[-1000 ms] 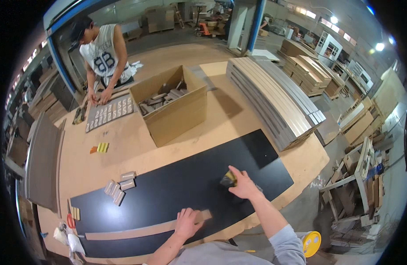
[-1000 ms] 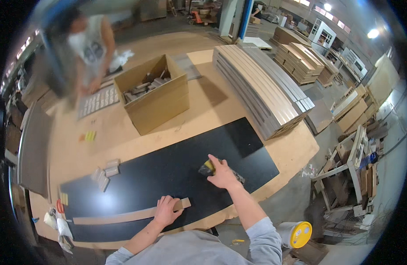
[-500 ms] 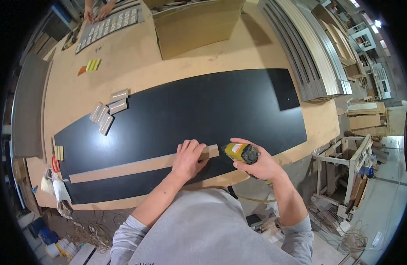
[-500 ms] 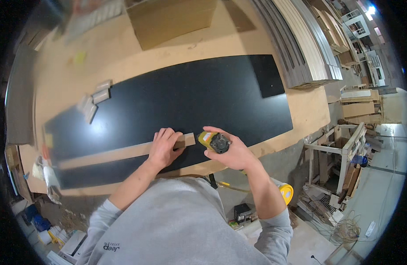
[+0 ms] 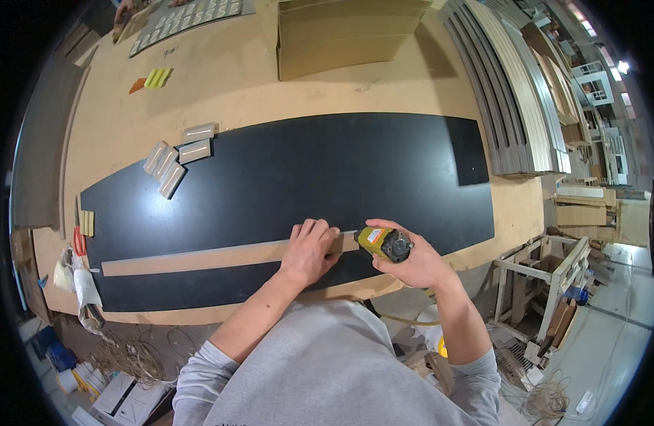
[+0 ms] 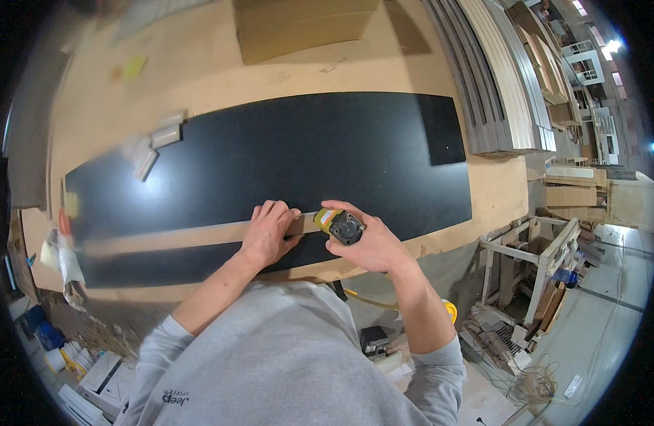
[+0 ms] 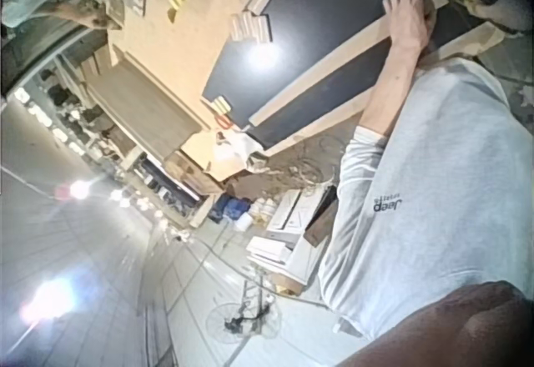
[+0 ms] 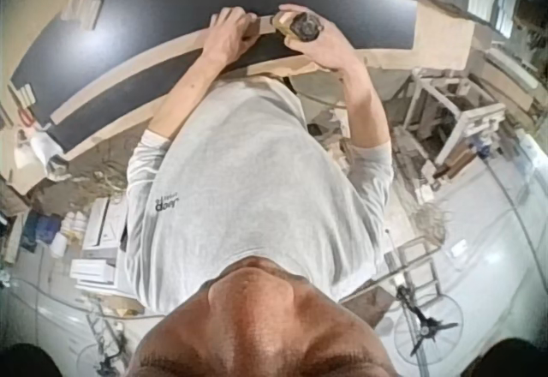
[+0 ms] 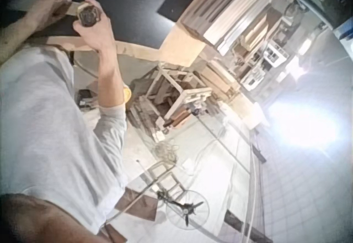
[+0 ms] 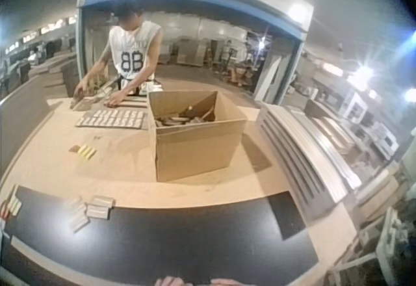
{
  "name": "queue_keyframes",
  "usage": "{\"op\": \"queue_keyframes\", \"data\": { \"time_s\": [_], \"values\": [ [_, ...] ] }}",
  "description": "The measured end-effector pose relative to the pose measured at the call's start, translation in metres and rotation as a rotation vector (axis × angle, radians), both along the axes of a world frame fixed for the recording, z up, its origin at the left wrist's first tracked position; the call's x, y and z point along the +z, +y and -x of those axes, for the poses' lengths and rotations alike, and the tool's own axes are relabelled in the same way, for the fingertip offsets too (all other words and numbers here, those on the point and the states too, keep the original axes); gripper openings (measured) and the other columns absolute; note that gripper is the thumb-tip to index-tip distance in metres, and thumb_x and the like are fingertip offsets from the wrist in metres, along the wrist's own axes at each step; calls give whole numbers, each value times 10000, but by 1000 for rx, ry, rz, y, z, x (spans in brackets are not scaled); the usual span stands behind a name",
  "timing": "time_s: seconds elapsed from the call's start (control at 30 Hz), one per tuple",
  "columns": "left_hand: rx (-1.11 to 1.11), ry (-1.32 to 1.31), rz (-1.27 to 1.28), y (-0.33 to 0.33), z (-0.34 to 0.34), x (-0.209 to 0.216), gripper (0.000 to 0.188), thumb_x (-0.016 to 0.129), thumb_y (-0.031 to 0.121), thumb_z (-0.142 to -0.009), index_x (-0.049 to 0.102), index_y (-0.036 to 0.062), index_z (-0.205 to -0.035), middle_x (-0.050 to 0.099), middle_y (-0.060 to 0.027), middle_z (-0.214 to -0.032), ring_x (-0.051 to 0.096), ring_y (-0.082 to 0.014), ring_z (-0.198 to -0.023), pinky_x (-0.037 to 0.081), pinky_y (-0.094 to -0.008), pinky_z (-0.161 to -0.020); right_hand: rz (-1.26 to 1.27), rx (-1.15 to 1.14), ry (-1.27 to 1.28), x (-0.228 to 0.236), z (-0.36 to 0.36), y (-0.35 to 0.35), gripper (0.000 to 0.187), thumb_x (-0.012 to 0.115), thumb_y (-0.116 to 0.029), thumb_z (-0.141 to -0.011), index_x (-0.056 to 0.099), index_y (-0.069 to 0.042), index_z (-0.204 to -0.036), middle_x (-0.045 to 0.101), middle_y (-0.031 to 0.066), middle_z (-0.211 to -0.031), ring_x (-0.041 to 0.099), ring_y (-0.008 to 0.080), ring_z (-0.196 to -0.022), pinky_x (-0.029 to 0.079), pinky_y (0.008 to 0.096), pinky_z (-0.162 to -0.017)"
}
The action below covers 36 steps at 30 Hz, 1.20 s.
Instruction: Using a pneumatic nail gun to attach small wooden blocks to a long wooden strip on a work table in a factory setting.
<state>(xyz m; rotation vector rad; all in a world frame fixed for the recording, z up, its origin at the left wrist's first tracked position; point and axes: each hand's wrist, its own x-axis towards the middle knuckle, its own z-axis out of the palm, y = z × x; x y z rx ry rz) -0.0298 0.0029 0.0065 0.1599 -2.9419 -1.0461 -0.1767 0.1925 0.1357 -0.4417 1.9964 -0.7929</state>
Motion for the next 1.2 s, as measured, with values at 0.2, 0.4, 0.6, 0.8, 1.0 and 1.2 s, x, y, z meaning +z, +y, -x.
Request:
{"op": "queue_keyframes", "data": {
  "time_s": [0.2, 0.4, 0.6, 0.8, 1.0, 1.2],
  "values": [
    [-2, 13, 8, -1, 1, -4, 505, 867, 198, -800, 682, 80, -1256, 566, -68, -1173, 547, -286, -1190, 465, -454, -984, -106, -9, -47, 18, 1, -13, 685, 781, -200, -874, 579, -301, -1520, 728, 76, -1165, 695, 187, -1005, 566, 346, -909],
    [-4, 8, 14, 0, 2, -1, 513, 876, 183, -781, 670, 82, -1240, 568, -75, -1163, 551, -294, -1159, 466, -459, -969, 5, -30, -7, 13, -6, -1, 695, 793, -205, -873, 574, -269, -1530, 732, 89, -1221, 692, 214, -1092, 544, 355, -988],
    [-8, 91, -6, -2, 0, -3, 558, 892, 152, -749, 651, 98, -1250, 572, -80, -1123, 561, -317, -1128, 457, -463, -932, 5, -38, -67, 14, -17, 9, 679, 789, -205, -873, 589, -268, -1519, 733, 92, -1206, 693, 218, -1097, 540, 356, -1004],
    [-11, 96, -32, -2, 2, -3, 565, 893, 141, -739, 649, 99, -1246, 577, -84, -1120, 564, -324, -1120, 457, -469, -931, -65, 0, -42, 20, -17, 3, 703, 799, -186, -867, 576, -253, -1530, 730, 89, -1221, 688, 218, -1112, 537, 359, -1014],
    [10, 102, -19, -3, -2, -5, 580, 891, 136, -734, 650, 101, -1260, 576, -87, -1133, 561, -319, -1142, 452, -465, -945, -11, -24, 37, 15, -15, 8, 739, 812, -219, -867, 540, -246, -1553, 719, 133, -1281, 693, 277, -1176, 524, 380, -1056],
    [1, 50, 85, -17, -8, 11, 536, 863, 171, -781, 663, 100, -1274, 593, -87, -1217, 560, -308, -1197, 437, -446, -1041, 19, -165, 488, -21, 2, 15, 755, 805, -229, -869, 508, -162, -1560, 648, 143, -1382, 614, 382, -1300, 500, 443, -1111]
  ]
}}
